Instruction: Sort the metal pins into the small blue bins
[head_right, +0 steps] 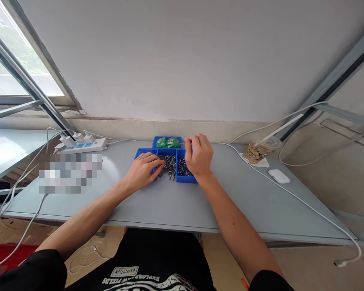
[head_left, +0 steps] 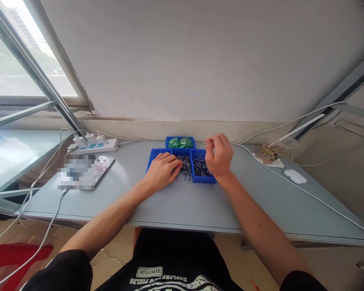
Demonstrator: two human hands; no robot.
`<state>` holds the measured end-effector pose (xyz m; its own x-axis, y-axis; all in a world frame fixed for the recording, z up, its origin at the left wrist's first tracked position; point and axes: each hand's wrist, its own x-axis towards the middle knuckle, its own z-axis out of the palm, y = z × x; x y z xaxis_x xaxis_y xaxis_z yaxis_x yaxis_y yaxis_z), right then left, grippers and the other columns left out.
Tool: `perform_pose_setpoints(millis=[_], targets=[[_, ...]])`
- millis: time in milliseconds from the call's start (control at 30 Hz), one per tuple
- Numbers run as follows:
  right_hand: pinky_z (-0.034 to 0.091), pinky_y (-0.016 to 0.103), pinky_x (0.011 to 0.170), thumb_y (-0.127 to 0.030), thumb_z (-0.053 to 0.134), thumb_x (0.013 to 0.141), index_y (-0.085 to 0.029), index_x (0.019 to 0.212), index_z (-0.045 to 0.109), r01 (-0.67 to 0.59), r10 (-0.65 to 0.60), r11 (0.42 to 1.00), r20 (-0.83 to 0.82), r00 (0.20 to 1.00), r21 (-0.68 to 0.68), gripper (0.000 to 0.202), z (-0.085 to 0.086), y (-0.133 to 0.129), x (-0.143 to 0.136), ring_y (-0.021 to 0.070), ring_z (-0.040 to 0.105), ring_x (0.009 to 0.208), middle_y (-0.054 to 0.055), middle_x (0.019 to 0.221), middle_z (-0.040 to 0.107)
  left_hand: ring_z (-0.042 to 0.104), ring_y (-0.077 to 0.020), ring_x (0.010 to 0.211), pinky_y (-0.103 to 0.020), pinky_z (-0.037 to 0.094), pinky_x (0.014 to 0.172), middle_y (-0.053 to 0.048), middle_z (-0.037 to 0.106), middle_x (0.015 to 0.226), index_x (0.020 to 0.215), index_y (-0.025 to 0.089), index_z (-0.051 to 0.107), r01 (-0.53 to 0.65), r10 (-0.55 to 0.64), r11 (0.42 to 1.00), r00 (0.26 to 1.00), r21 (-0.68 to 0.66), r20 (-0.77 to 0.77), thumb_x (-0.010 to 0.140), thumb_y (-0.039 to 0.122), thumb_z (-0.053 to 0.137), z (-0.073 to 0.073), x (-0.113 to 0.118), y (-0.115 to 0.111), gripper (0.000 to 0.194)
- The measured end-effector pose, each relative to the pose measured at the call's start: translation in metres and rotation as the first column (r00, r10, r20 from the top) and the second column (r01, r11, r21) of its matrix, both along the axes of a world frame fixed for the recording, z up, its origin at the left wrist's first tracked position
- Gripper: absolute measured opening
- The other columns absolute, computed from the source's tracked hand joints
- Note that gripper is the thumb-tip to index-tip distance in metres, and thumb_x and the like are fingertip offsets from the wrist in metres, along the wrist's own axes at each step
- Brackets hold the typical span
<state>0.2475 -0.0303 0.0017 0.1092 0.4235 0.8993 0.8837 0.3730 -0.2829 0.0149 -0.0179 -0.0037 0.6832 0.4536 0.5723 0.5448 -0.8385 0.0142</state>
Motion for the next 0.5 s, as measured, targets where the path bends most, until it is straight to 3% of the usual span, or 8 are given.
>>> perform_pose_setpoints(millis=[200, 333, 500], targets=[[0.042, 0.04, 0.078, -0.035, 0.037, 0.108, -0.024, 0.086, 0.055, -0.021, 0.023, 0.999, 0.051, 0.998, -0.034, 0.031, 0.0, -0.001, -0.006, 0.0248, 0.055, 0.084, 0.008, 0.086, 0.063, 0.062, -0.0236, 0.097, -0.041, 0.045, 0.092, -0.007, 0.073, 0.102, 0.11, 0.021, 0.075, 0.027, -0.023, 0.999, 0.986, 0.023, -0.163, 0.105, 0.028, 0.051, -0.008, 0.006, -0.005, 0.025], [0.042, 0.039, 0.079, -0.033, 0.037, 0.109, -0.024, 0.085, 0.054, -0.062, 0.065, 0.997, 0.062, 0.996, -0.055, 0.031, 0.001, -0.004, -0.01, 0.0243, 0.055, 0.084, 0.008, 0.087, 0.063, 0.06, -0.0259, 0.105, -0.046, 0.039, 0.108, -0.006, 0.074, 0.107, 0.111, 0.021, 0.075, 0.075, -0.068, 0.997, 0.942, 0.009, -0.328, 0.096, 0.012, 0.058, -0.014, 0.007, -0.008, 0.025], [0.041, 0.039, 0.079, -0.032, 0.035, 0.109, -0.024, 0.082, 0.054, -0.092, 0.1, 0.991, 0.073, 0.992, -0.096, 0.034, 0.001, -0.005, -0.013, 0.0237, 0.054, 0.083, 0.008, 0.086, 0.064, 0.06, -0.0251, 0.105, -0.048, 0.032, 0.116, -0.004, 0.077, 0.109, 0.108, 0.024, 0.076, 0.129, -0.128, 0.991, 0.91, -0.023, -0.395, 0.092, 0.004, 0.056, -0.019, 0.008, -0.009, 0.032]])
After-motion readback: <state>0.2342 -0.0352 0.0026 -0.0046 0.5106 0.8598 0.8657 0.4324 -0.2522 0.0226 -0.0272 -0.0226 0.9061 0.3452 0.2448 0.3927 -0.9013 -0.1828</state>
